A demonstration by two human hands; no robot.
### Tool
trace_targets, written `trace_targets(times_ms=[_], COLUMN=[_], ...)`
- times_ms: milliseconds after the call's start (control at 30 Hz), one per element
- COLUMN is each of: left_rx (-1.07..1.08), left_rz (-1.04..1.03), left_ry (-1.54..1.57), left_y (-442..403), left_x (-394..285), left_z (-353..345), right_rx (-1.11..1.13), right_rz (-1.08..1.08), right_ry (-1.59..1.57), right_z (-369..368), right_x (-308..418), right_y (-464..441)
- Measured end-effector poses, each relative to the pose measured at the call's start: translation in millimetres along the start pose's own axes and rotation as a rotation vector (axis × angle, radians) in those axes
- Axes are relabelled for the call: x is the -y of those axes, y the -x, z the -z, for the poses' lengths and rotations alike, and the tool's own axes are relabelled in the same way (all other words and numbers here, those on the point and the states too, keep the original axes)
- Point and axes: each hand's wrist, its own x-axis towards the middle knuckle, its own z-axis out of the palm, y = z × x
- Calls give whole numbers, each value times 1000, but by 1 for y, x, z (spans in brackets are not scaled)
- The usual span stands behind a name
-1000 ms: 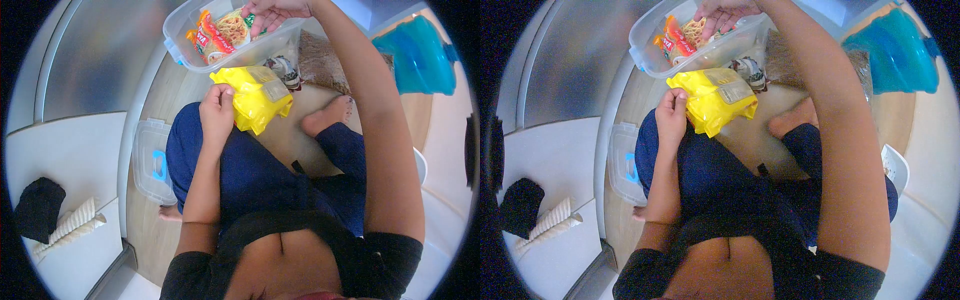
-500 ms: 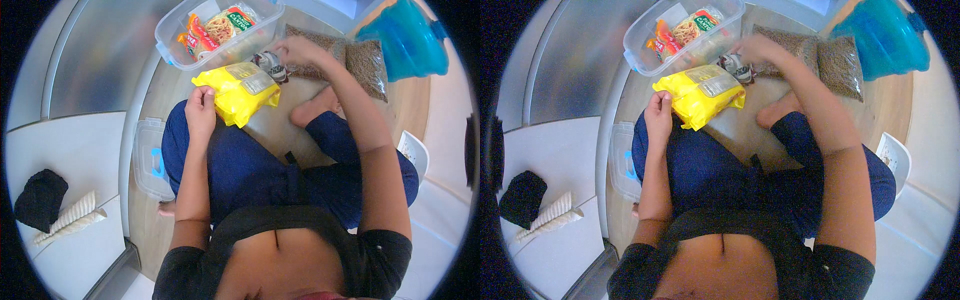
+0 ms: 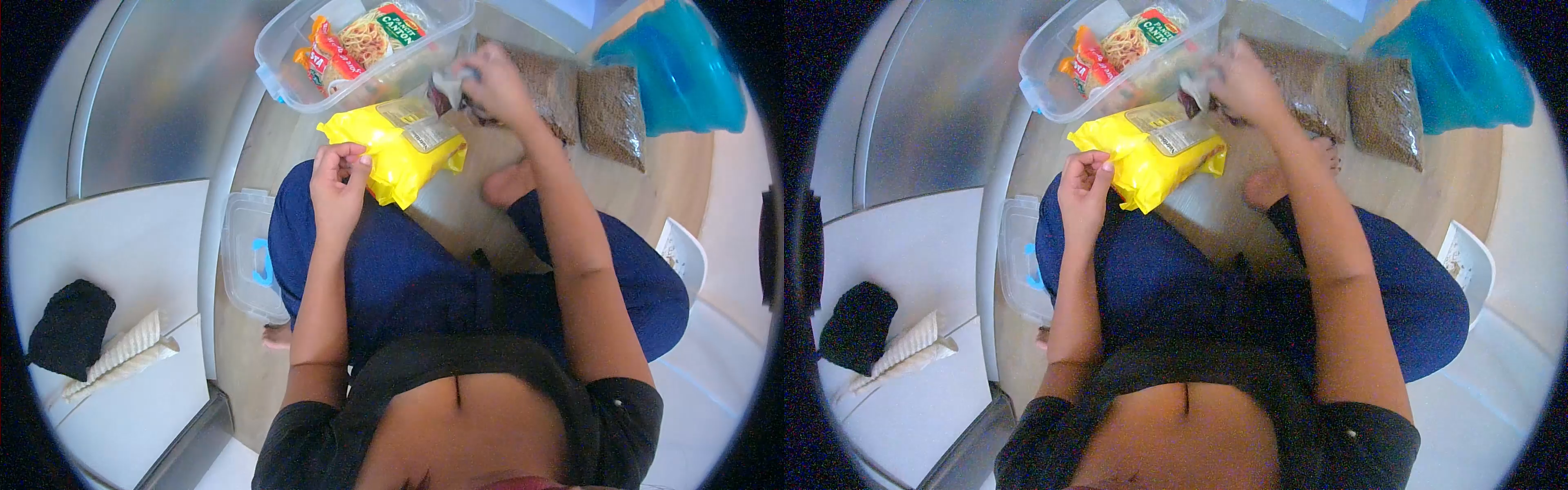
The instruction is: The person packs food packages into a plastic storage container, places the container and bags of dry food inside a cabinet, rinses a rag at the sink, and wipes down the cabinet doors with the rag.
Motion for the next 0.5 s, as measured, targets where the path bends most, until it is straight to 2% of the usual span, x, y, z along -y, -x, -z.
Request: trace_targets(times_ms=[33,100,167,233,300,333,400,500], left_rx=[2,7,5,-2,24,23,35,13], left_rz=[15,37,16,-3,-59,-59,12,-27], left_ry=[22,45,53,38,-15,-13,-27,3], left_y=[0,2,0,-1,-2,-3,-2,-4], left_x=[1,-1,-5,-10,-3,-7,-15,-10], left_z=[0,0,-2,-3,0,2,4,2], right_rx=[-116,-119,-199,404,869,870,1032,1099], right_rz=[45,136,561,228,302,302,322,285], right_ry=[26,-2,262,220,505,507,817,736], right_z=[30,65,60,33,-37,-51,-76,-99], right_x=[22,61,79,97,82,85,89,84], right_y=[-16,-55,-104,-145,-182,-181,-176,-170])
